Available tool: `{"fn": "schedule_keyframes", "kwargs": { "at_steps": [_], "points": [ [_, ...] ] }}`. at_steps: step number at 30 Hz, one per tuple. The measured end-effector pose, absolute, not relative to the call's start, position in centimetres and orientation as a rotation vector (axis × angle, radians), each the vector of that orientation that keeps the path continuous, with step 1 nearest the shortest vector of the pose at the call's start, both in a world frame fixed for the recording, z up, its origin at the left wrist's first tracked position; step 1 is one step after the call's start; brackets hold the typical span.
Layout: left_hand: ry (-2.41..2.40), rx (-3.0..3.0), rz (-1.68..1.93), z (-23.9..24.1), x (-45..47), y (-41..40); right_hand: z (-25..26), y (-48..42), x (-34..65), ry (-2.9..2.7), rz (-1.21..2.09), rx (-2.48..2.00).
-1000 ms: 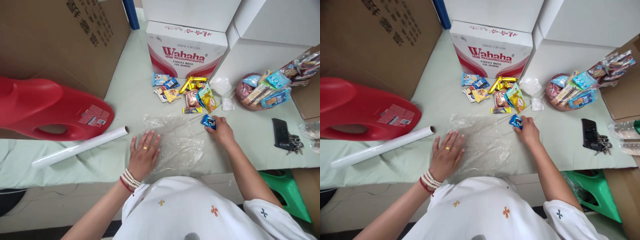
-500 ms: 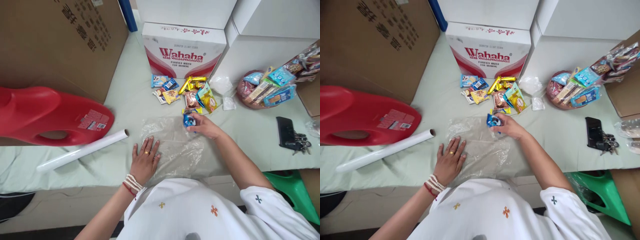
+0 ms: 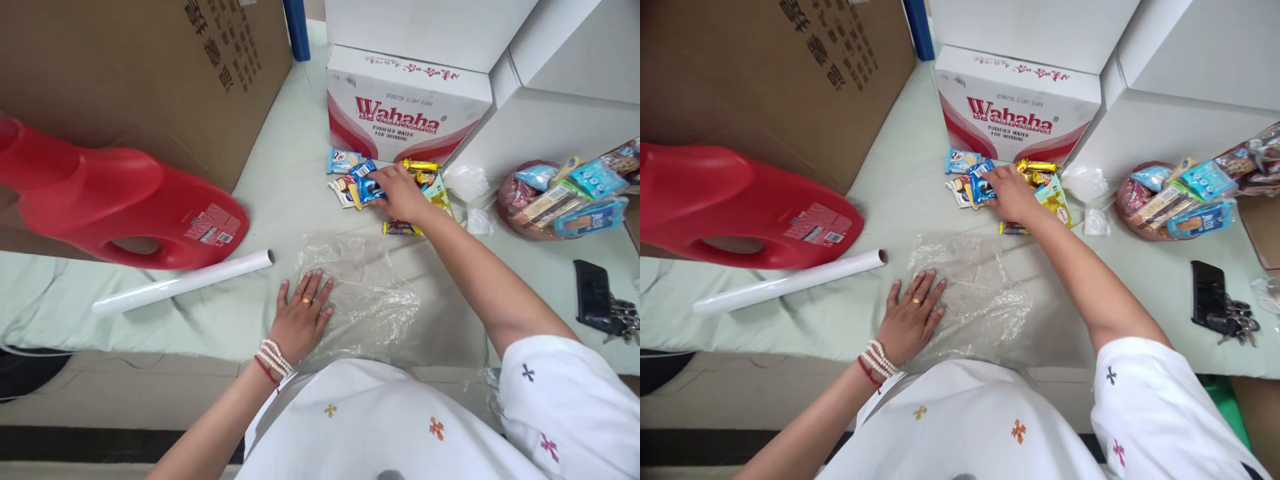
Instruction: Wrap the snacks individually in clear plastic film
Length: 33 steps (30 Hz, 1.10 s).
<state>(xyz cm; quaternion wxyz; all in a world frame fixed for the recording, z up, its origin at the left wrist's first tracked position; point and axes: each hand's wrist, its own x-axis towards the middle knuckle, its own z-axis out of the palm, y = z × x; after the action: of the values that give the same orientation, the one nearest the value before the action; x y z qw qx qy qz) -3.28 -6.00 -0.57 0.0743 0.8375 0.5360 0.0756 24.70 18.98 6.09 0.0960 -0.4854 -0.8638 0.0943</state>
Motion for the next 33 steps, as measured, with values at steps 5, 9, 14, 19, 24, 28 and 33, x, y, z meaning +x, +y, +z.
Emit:
{"fn": "schedule_keyframes", "kwargs": {
  "at_steps": [5, 9, 14, 19, 24, 28, 33],
  "points": [
    [1.609, 2.516, 0.235, -0.3, -3.2, -6.0, 4.1, 21.9, 22.3, -2.765, 0.16, -1.546],
    [1.647, 2.464, 0.287, 0.0, -3.0, -6.2, 6.9, 19.3, 23.9, -2.629, 0.076, -1.562],
    [1.639, 2.41, 0.319, -0.2, -3.1, -6.3, 10.9, 10.4, 23.9, -2.299, 0.716, -1.404],
    [1.641, 2.409, 0.315, -0.4, -3.2, -6.4, 7.8, 3.1, 23.2, -1.936, 1.609, -1.407],
    [1.638, 2.409, 0.324, -0.3, -3.3, -6.3, 6.8, 2.9, 27.9, -1.467, 0.906, -2.035],
    [1.592, 2.386, 0.395, -0.5, -3.9, -6.1, 8.8, 1.4, 26.9, -1.903, 0.789, -1.894],
    [1.572, 2.33, 0.591, -0.2, -5.2, -6.3, 7.3, -1.0, 19.3, -2.614, 0.651, -1.66]
  ]
}}
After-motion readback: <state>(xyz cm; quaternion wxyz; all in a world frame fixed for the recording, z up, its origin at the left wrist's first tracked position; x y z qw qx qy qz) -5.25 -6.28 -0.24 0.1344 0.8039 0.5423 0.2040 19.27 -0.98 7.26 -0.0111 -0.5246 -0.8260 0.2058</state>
